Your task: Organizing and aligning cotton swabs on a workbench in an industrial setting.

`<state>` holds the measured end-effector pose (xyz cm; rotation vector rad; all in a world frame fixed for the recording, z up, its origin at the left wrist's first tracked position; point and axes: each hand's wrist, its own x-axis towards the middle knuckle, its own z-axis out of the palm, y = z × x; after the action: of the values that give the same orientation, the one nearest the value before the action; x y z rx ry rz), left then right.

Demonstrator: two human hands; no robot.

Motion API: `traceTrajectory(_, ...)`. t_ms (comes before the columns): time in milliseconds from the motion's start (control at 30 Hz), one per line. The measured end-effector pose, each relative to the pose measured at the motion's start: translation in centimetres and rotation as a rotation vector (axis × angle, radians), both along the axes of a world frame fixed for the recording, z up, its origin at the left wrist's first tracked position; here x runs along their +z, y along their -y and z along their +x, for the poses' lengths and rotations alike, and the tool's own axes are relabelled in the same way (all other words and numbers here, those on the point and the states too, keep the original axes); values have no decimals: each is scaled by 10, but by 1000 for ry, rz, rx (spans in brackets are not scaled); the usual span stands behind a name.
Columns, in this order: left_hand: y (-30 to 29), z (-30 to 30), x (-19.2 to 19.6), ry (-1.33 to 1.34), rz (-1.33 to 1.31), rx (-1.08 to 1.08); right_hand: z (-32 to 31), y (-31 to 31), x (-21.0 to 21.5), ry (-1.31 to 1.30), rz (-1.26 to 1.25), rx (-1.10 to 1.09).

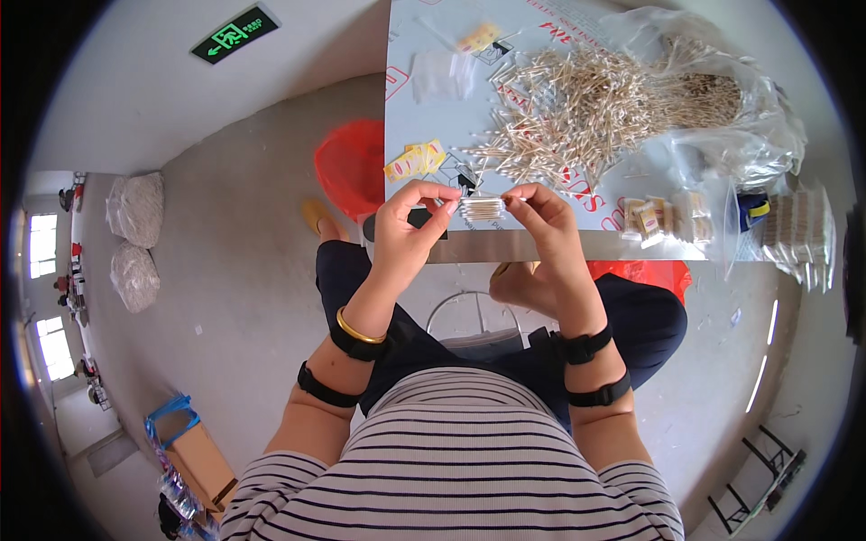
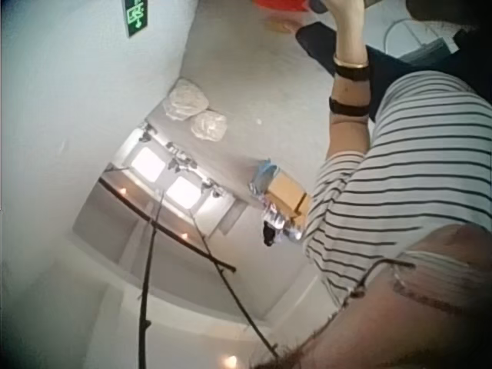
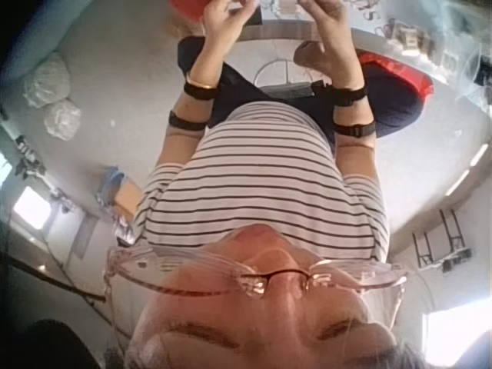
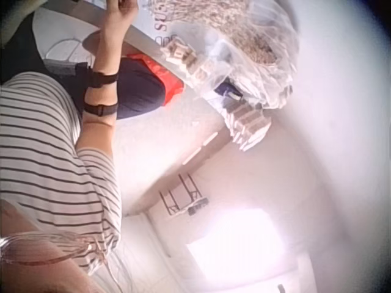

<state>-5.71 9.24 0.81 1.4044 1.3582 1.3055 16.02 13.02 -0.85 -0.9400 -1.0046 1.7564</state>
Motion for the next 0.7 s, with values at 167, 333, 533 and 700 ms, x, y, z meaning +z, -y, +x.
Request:
traceTrajectory(167,8,13,11,16,70,-77,24,22,21,-39,48,-62)
traceTrajectory(333,16,18,5,-139,44,-75,78,41,48,145,309,-369)
traceTrajectory(533,18,14,-8,-88,-11,-97,243,81,67,1420,530,-849)
traceTrajectory(700,11,22,-31,-71,-101,-112,302,102,15,1916,471,-823)
